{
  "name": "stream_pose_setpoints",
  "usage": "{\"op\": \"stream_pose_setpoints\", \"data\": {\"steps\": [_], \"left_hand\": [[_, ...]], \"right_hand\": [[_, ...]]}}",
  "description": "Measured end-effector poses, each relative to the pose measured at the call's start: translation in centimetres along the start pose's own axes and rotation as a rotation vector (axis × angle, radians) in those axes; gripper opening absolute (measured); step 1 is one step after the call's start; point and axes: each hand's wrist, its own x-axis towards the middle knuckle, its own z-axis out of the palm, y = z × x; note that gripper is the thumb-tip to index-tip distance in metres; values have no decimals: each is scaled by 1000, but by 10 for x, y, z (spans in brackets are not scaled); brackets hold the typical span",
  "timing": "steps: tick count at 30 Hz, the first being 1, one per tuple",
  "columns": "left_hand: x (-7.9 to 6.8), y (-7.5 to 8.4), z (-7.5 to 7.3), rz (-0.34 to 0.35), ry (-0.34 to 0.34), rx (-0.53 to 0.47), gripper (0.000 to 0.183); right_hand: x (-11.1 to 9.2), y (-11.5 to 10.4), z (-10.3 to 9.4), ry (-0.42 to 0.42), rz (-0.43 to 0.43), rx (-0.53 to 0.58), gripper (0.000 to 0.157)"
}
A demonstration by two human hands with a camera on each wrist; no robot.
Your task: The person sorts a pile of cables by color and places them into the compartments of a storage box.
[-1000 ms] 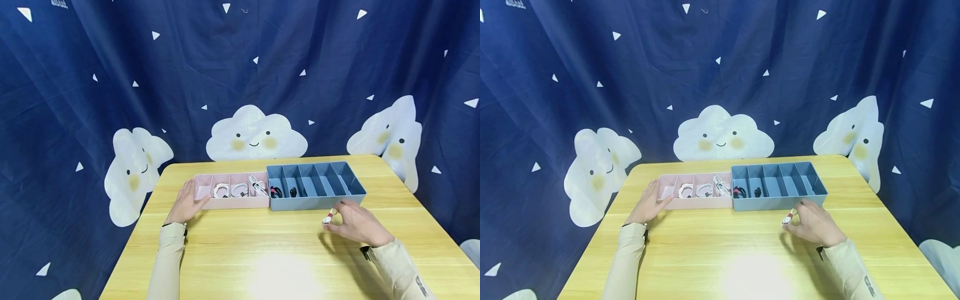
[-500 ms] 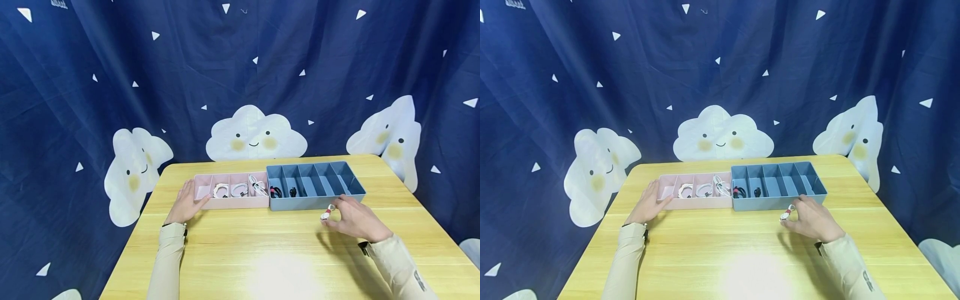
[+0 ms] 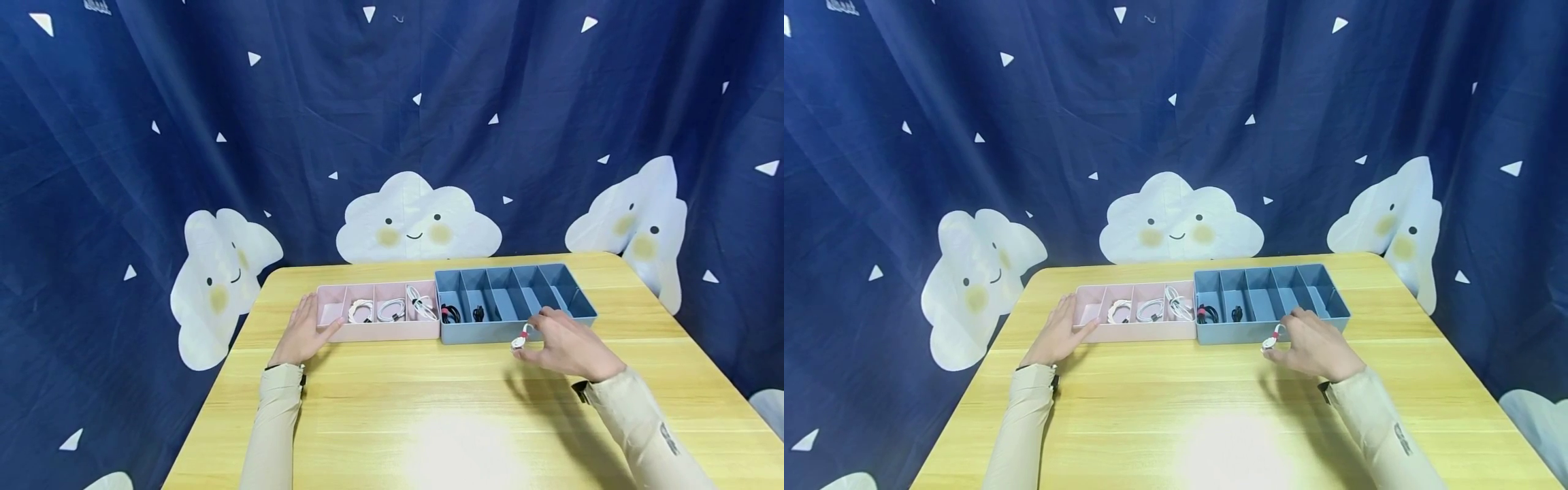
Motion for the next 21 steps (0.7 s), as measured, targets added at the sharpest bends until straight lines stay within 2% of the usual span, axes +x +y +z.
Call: {"op": "stream_pose_setpoints", "data": {"steps": [13, 21], "left_hand": [[0, -1, -1, -5, -9, 4, 104], [-1, 2, -2, 2, 10, 26, 104]], "right_hand": [[18, -9, -6, -7, -16, -10, 49], [27, -18, -12, -21, -13, -10, 49]]}}
